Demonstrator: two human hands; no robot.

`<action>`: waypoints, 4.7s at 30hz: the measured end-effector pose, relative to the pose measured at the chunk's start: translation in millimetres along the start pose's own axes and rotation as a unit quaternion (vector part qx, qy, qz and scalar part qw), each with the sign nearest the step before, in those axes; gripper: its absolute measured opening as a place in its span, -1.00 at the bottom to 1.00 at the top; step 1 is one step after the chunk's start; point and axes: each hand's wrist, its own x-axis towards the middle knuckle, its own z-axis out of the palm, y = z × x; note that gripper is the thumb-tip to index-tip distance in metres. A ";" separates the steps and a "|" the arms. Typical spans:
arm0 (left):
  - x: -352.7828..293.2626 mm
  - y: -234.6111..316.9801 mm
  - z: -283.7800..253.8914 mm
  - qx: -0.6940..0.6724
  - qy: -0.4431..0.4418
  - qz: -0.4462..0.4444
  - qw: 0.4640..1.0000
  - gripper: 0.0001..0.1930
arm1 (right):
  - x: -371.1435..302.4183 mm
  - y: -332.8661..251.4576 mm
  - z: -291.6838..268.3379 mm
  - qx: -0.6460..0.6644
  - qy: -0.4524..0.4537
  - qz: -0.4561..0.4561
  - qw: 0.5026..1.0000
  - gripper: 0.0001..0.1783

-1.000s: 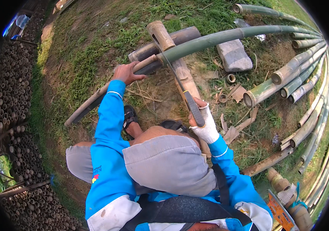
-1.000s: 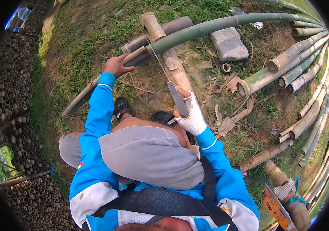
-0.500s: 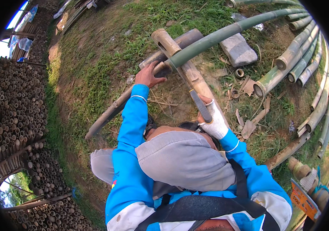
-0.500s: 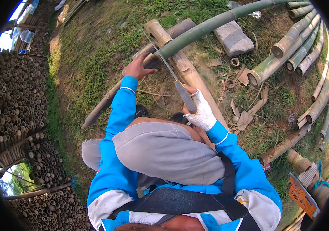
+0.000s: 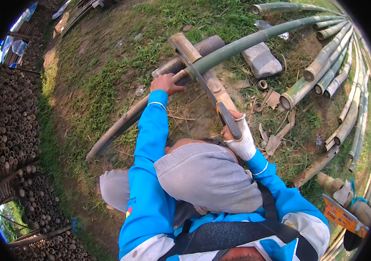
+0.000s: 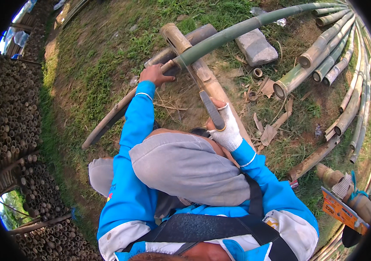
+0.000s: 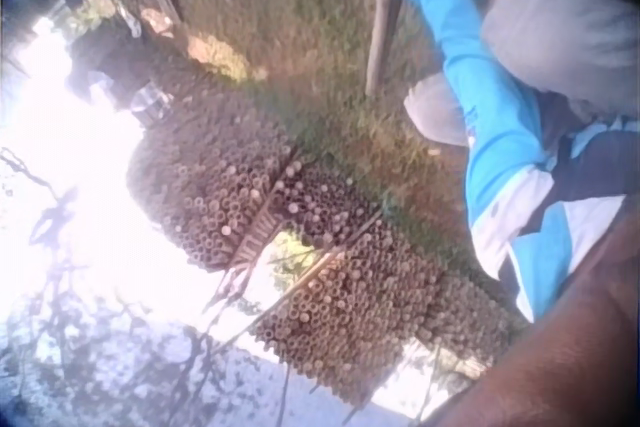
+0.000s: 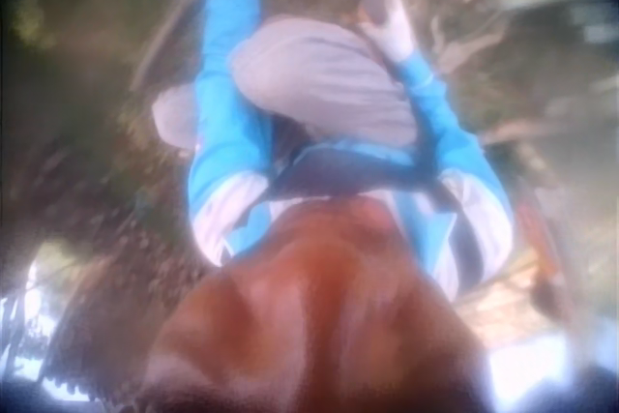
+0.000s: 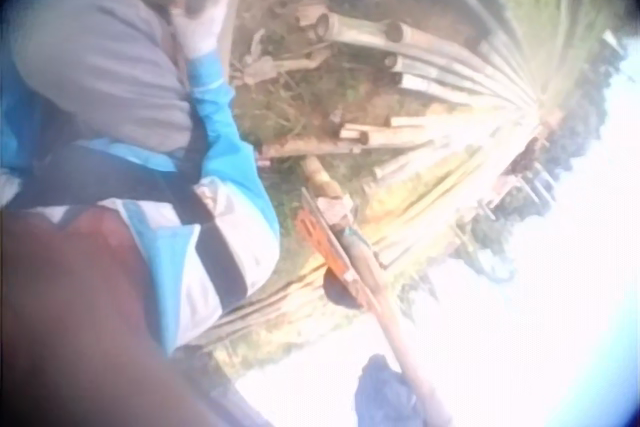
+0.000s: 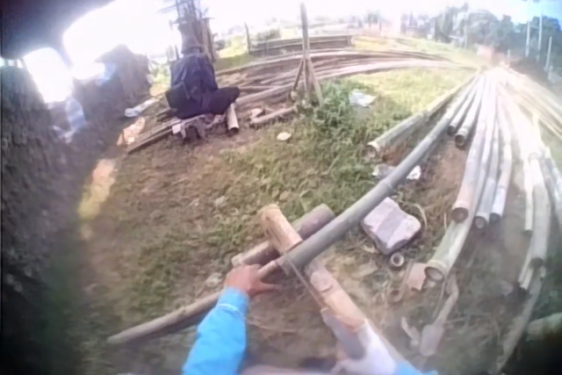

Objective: The person uses a hand saw to cut a long bamboo pole into shorter sections. They position the pole on a wooden support, saw through it, and then move the cut piece aside before repeating the process.

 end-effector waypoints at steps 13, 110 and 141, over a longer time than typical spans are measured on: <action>1.6 -5.3 7.3 0.019 0.016 0.011 1.000 0.01 | 3.9 -13.9 -1.0 -0.115 0.012 -0.075 0.991 -0.25; 5.2 5.6 -7.2 -0.039 0.047 0.016 0.998 -0.17 | 145.1 -5.0 24.3 -0.103 -0.016 -0.052 0.993 -0.38; 9.0 -23.9 4.1 0.024 0.004 -0.022 0.999 -0.10 | 24.1 -15.4 -16.6 -0.135 -0.023 -0.009 0.991 -0.38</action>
